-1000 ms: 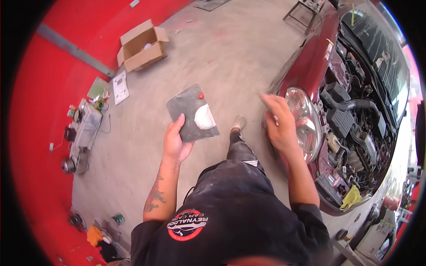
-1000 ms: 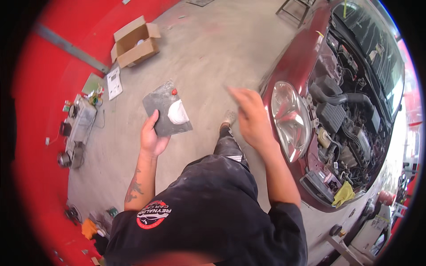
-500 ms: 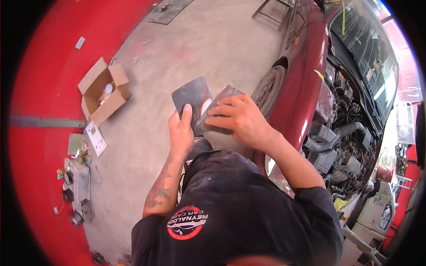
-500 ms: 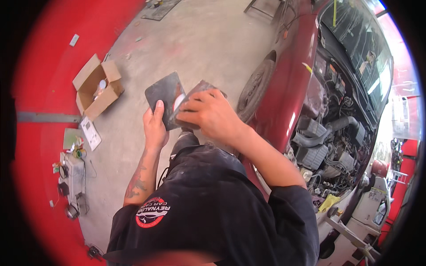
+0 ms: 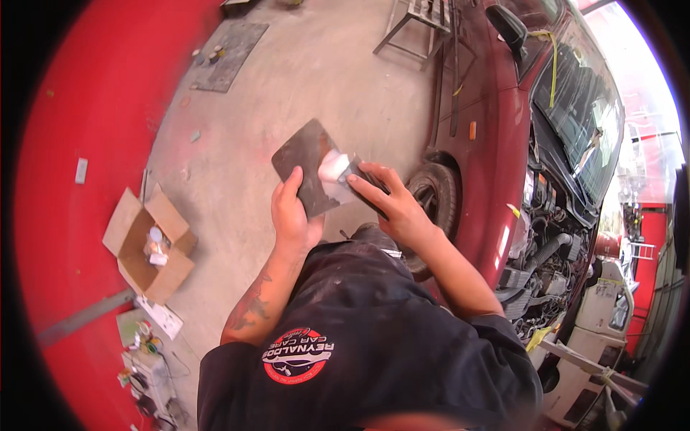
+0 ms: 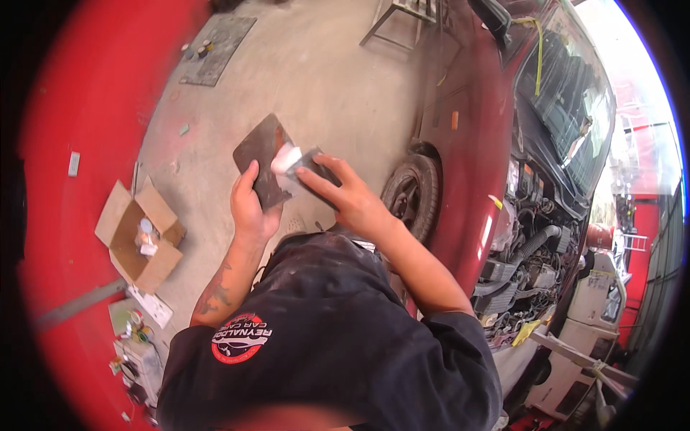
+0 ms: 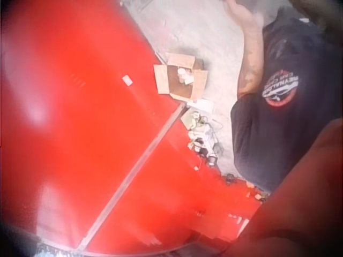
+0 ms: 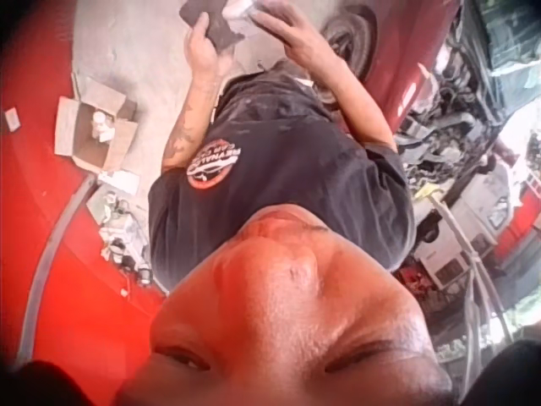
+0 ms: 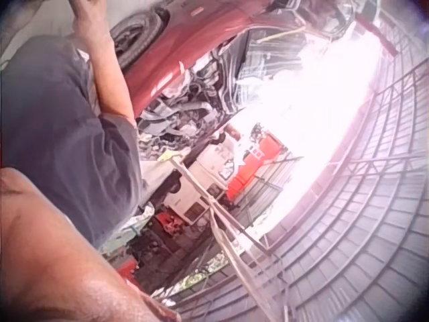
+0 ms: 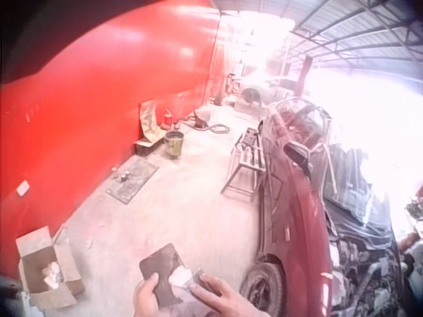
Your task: Applying and smoothing body filler on a car roof and pillar using spreaders.
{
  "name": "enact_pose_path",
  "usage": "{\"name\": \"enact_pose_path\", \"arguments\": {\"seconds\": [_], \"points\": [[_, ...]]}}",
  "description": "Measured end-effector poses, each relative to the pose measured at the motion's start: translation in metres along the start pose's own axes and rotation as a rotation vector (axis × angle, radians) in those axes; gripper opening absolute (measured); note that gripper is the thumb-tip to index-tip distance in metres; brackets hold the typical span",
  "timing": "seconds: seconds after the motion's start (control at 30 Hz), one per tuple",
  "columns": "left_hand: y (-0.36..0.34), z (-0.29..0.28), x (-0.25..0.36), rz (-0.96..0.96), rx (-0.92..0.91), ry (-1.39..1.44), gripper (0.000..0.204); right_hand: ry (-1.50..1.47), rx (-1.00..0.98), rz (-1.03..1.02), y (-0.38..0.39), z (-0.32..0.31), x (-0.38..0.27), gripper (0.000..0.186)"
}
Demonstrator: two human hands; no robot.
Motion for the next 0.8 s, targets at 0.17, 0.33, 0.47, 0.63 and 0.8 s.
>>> {"name": "enact_pose_path", "arguments": {"seconds": [0.17, 0.33, 0.47, 0.63, 0.8], "points": [[-0.109, 0.024, 0.029, 0.146, -0.128, -0.003, 0.035, -0.116, -0.033, 0.237, -0.07, 0.005, 0.113, 0.062], [-0.245, 0.054, 0.031, 0.315, -0.085, -0.383, 0.035, -0.785, 0.024, 0.608, -0.132, 0.025, 0.214, 0.032], [-0.356, 0.094, 0.028, 0.199, -0.039, -0.111, 0.041, -0.553, -0.145, 0.48, -0.205, 0.029, 0.314, 0.033], [-0.449, 0.151, 0.018, -0.199, -0.068, 0.258, 0.05, -1.377, 0.437, 0.755, -0.259, 0.008, 0.429, 0.039], [-0.548, 0.194, 0.013, -0.024, -0.148, -0.128, 0.043, -1.344, 0.577, 0.647, -0.325, -0.026, 0.487, 0.041]]}}
Point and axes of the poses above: each hand's wrist, its own y-axis away from the middle knuckle, its own z-axis out of the palm, x = y × z, the point moved 7 cm from there along -y, towards the middle knuckle, and after that the axes turned 13 degrees about y, right-handed, at the moved point
